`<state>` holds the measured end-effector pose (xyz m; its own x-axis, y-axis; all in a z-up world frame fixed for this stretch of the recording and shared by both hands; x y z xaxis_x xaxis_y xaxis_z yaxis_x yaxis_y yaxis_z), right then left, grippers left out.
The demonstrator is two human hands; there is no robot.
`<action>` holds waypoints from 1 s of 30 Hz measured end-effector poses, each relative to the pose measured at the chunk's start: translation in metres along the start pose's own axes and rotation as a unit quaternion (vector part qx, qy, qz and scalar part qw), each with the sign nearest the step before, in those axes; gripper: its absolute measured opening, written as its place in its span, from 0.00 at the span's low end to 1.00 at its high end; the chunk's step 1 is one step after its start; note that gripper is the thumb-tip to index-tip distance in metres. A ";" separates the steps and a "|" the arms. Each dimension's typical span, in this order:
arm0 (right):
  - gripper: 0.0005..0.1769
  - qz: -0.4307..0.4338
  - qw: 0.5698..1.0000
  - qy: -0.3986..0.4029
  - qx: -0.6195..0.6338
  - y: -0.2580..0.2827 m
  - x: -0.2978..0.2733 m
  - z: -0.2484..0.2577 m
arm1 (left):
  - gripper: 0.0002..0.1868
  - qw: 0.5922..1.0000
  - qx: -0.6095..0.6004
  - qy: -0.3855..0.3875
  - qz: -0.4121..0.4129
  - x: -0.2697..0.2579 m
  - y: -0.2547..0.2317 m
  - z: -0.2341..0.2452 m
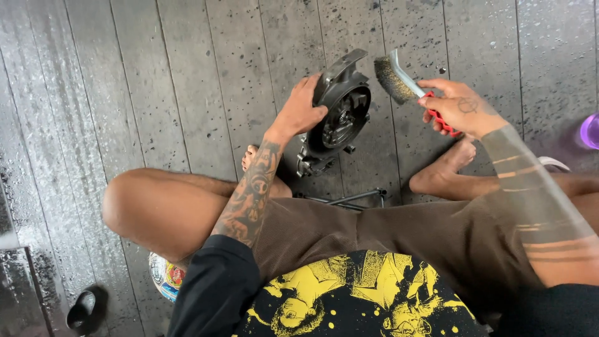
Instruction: The person sits on a wooden floor and scrubs a dark mechanical part with a red-handled brush. They rotate the part to clean different sides and crevices, occasionally using a small metal tool to scrape or pick at the surface.
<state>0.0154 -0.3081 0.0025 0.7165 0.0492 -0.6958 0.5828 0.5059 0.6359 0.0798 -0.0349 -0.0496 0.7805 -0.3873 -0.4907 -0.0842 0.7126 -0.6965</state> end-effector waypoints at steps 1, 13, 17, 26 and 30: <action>0.31 -0.001 1.000 -0.002 0.001 -0.005 0.003 -0.002 | 0.45 1.000 0.001 0.002 -0.002 -0.002 0.000 0.001; 0.24 0.048 0.989 -0.130 -0.047 -0.071 0.052 0.017 | 0.42 0.997 0.027 -0.050 -0.055 -0.005 -0.002 0.005; 0.26 0.112 0.961 -0.091 0.234 -0.046 0.037 -0.017 | 0.43 0.995 0.031 -0.060 -0.070 0.001 -0.003 -0.004; 0.23 0.120 0.905 -0.253 0.321 -0.068 0.109 -0.085 | 0.41 0.983 0.132 -0.075 -0.107 0.010 -0.015 -0.021; 0.30 0.089 0.940 -0.221 0.244 -0.023 0.079 -0.104 | 0.42 0.984 0.128 -0.082 -0.088 0.011 -0.010 -0.016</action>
<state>0.0188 -0.2256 -0.1017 0.8452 -0.3227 -0.4261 0.4682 0.0624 0.8814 0.0793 -0.0553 -0.0562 0.8599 -0.4340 -0.2687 0.2044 0.7752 -0.5978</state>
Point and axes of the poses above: each hand's wrist, its own x-axis towards the middle knuckle, its own z-axis out of the back of the hand, y = z × x, the point moved 10 cm from there along x, towards the middle knuckle, and after that the axes turned 2 degrees about z, right-handed, at the moved point
